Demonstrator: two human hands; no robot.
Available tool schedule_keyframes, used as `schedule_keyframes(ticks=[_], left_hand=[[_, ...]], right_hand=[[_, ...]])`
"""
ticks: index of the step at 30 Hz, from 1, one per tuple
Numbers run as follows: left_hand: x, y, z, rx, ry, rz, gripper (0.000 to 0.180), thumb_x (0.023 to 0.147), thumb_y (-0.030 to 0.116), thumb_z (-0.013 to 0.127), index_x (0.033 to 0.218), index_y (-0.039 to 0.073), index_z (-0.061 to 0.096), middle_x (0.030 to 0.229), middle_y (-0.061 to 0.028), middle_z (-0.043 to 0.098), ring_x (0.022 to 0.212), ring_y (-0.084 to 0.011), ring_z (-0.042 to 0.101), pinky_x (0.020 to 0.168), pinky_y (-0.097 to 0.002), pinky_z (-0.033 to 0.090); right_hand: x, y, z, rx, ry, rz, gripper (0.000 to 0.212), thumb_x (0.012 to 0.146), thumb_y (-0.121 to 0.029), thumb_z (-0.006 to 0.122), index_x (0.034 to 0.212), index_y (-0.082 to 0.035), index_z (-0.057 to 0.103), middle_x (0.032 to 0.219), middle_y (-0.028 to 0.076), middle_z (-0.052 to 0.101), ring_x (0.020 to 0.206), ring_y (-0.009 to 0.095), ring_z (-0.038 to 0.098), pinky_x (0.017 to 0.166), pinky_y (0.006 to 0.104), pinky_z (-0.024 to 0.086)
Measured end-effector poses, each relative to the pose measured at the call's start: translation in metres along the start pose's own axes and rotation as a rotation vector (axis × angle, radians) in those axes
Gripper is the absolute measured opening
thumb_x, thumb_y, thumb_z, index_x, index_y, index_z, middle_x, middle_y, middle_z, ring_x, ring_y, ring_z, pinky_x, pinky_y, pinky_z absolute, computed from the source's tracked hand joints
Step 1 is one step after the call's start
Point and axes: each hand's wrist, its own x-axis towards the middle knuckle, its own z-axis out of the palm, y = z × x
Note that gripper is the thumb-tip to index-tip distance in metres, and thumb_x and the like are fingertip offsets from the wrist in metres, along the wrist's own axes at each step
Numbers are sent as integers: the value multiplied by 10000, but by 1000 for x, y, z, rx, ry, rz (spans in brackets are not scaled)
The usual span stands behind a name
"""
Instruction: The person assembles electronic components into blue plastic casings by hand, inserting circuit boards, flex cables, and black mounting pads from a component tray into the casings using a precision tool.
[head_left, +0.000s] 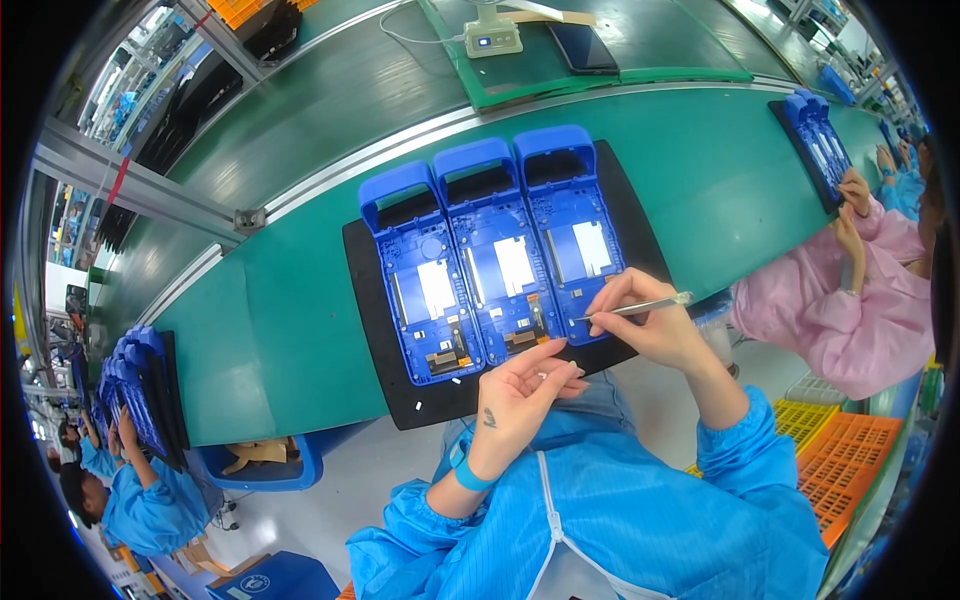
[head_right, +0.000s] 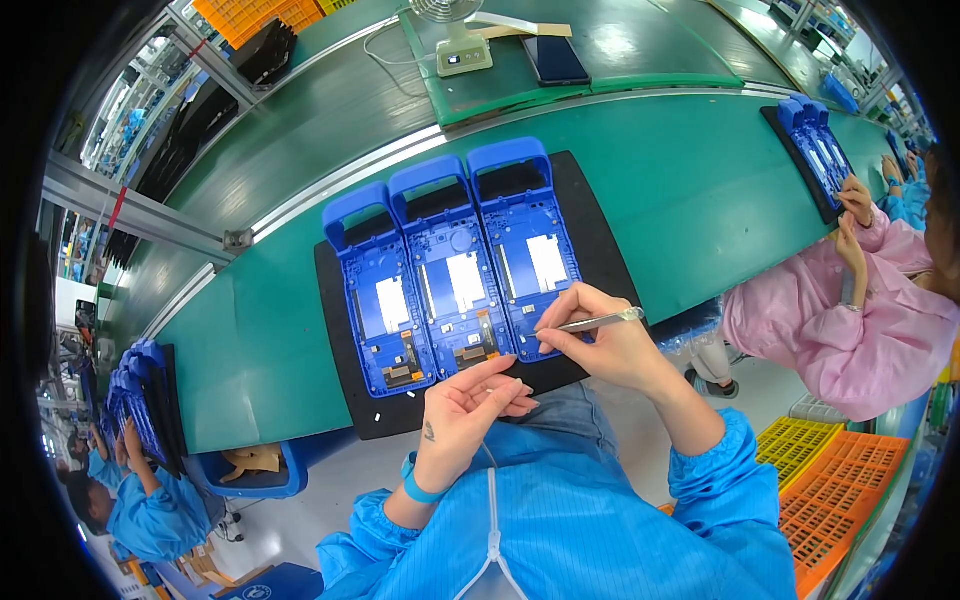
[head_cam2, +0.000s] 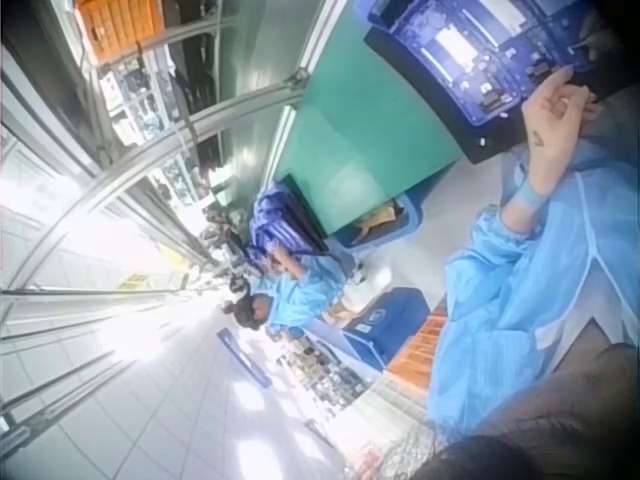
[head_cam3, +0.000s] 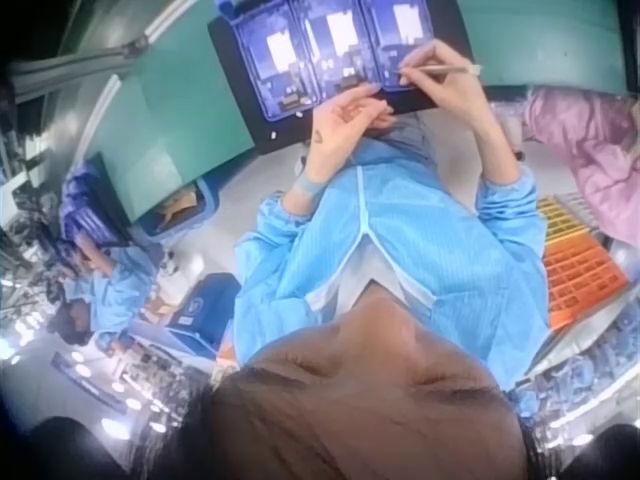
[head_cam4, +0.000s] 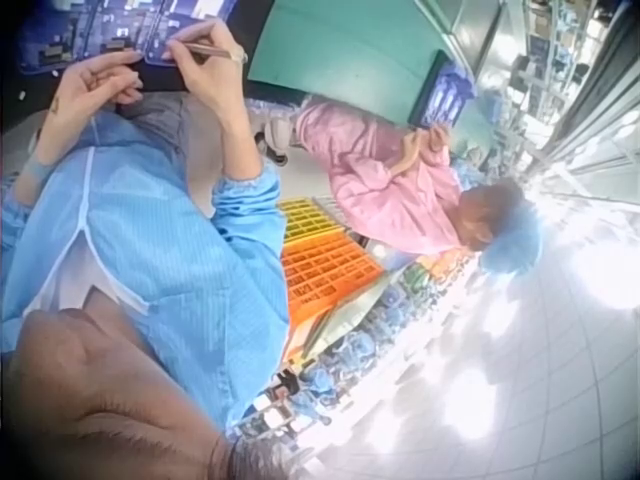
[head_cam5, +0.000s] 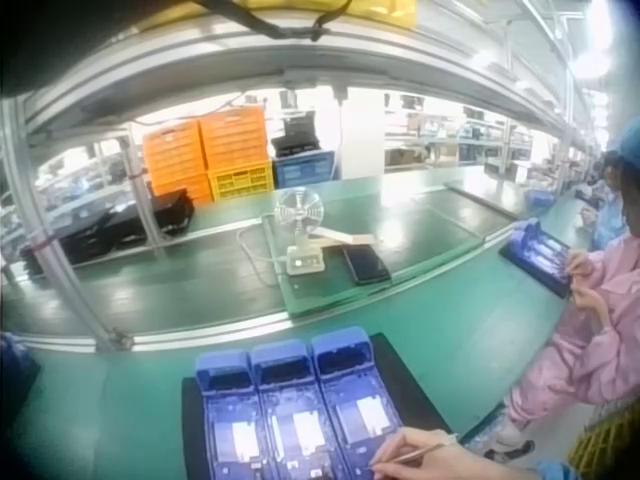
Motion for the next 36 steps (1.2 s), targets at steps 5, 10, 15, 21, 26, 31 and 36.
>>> schedule_keyframes(ticks=[5,10,15,21,26,31,36], left_hand=[[0,1,0,14,1,-5,331,842,9,532,1150,-90,462,912,-174,611,806,-224,632,730,-277,524],[2,0,10,-72,40,52,307,845,10,527,1133,-85,480,944,-187,611,825,-225,632,739,-281,524],[7,1,10,16,-29,10,285,843,11,531,1109,-84,501,916,-182,618,807,-221,636,731,-277,528],[15,-1,23,53,-94,-21,368,834,8,543,1171,-98,440,889,-168,621,794,-215,635,713,-261,529],[19,0,26,117,-106,-59,468,829,14,556,1238,-97,359,874,-161,621,791,-210,633,706,-260,528],[19,0,26,138,-106,-63,475,826,16,562,1235,-107,355,875,-159,621,789,-207,633,705,-258,528],[18,0,26,128,-100,-63,475,825,12,561,1233,-112,352,877,-159,620,790,-206,633,708,-257,528]], right_hand=[[-1,1,-2,18,-11,-23,120,779,44,584,783,0,473,848,127,564,720,148,604,668,251,495],[-9,1,-3,157,-147,-149,153,748,52,618,780,-1,478,832,147,580,715,170,607,625,263,507],[-18,-2,-17,205,-35,-89,166,752,70,595,765,-9,450,829,151,574,720,163,598,603,254,496],[-20,7,-40,68,150,-47,127,795,32,563,789,-15,446,833,116,554,691,120,564,619,220,462],[-21,9,-40,99,155,-29,133,796,21,579,783,-12,450,830,97,549,695,111,566,615,212,465],[-21,10,-39,58,162,-38,137,795,26,581,774,-9,450,826,89,548,701,106,567,615,209,474],[-22,13,-37,79,204,-74,140,794,29,581,771,-11,448,830,93,554,703,106,566,616,215,474]])
